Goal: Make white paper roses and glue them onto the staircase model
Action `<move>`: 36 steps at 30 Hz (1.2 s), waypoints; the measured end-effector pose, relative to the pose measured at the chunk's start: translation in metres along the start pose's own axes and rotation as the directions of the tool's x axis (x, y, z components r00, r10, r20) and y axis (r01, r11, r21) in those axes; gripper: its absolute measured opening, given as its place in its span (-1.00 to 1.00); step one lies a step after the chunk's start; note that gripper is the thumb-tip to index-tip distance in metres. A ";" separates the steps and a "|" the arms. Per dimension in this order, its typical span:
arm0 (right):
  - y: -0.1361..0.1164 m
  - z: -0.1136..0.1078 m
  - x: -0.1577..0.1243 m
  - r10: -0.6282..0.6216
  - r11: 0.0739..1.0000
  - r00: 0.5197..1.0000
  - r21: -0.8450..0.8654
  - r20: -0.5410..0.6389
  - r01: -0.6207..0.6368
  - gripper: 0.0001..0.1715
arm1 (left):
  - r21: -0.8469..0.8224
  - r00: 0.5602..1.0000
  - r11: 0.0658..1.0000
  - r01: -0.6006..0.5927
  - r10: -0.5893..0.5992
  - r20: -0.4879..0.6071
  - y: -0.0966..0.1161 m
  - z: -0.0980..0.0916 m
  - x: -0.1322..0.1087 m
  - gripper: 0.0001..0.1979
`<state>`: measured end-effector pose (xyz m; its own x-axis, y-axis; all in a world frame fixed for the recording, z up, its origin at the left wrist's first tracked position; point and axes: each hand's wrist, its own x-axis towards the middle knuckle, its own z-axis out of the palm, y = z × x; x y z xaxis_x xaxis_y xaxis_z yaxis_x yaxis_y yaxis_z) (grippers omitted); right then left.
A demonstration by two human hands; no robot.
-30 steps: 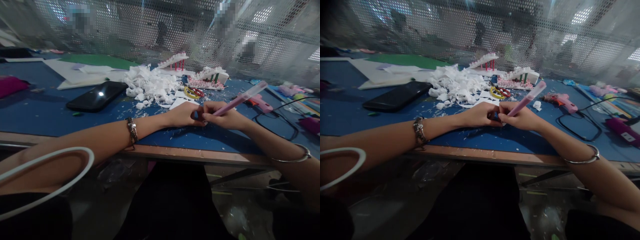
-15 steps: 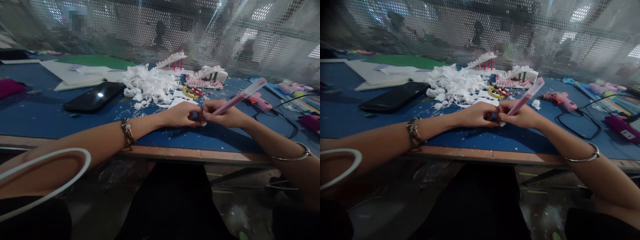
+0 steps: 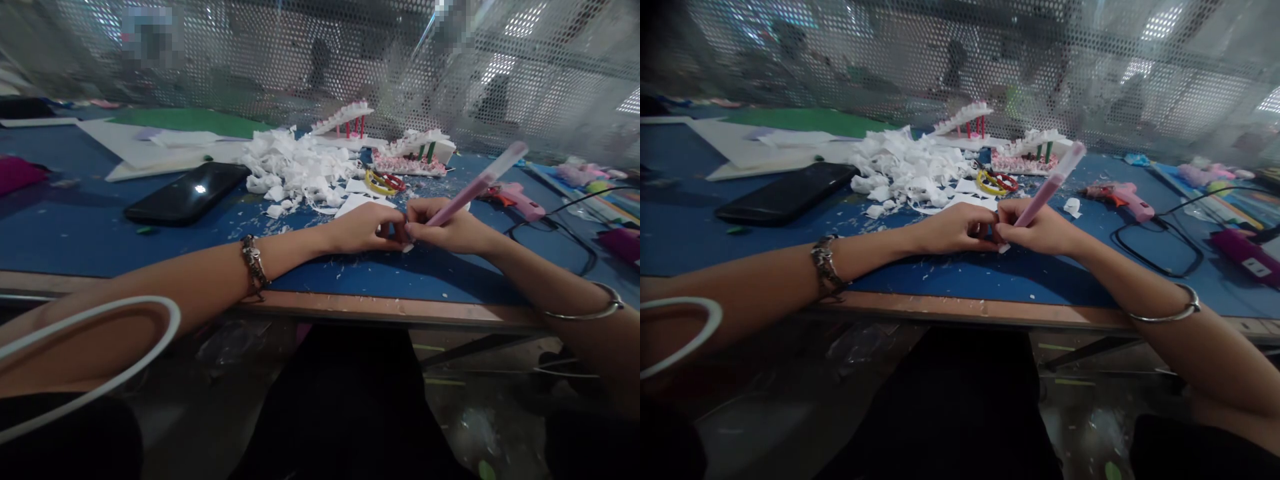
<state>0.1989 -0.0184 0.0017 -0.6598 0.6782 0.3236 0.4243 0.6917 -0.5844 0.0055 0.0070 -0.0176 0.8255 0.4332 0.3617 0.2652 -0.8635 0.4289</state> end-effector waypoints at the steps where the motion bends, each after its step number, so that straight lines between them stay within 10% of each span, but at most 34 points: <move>1: 0.001 0.000 0.000 0.001 1.000 1.000 -0.018 0.009 -0.001 -0.75 | 0.005 1.000 1.000 -0.011 0.011 -0.001 0.000 0.000 0.000 -0.81; 25: -0.005 0.008 -0.002 0.040 0.975 0.986 0.209 0.164 -0.074 -0.77 | 0.073 0.998 0.996 -0.044 0.046 -0.033 0.007 -0.009 -0.007 -0.77; 36: -0.007 0.006 -0.003 -0.032 0.990 0.998 0.141 0.054 0.024 -0.72 | 0.049 1.000 0.999 -0.013 0.013 -0.001 0.012 -0.004 -0.005 -0.81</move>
<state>0.1939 -0.0266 0.0002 -0.7056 0.6415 0.3010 0.3169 0.6656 -0.6757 0.0022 -0.0049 -0.0107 0.8283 0.4224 0.3682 0.2785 -0.8805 0.3836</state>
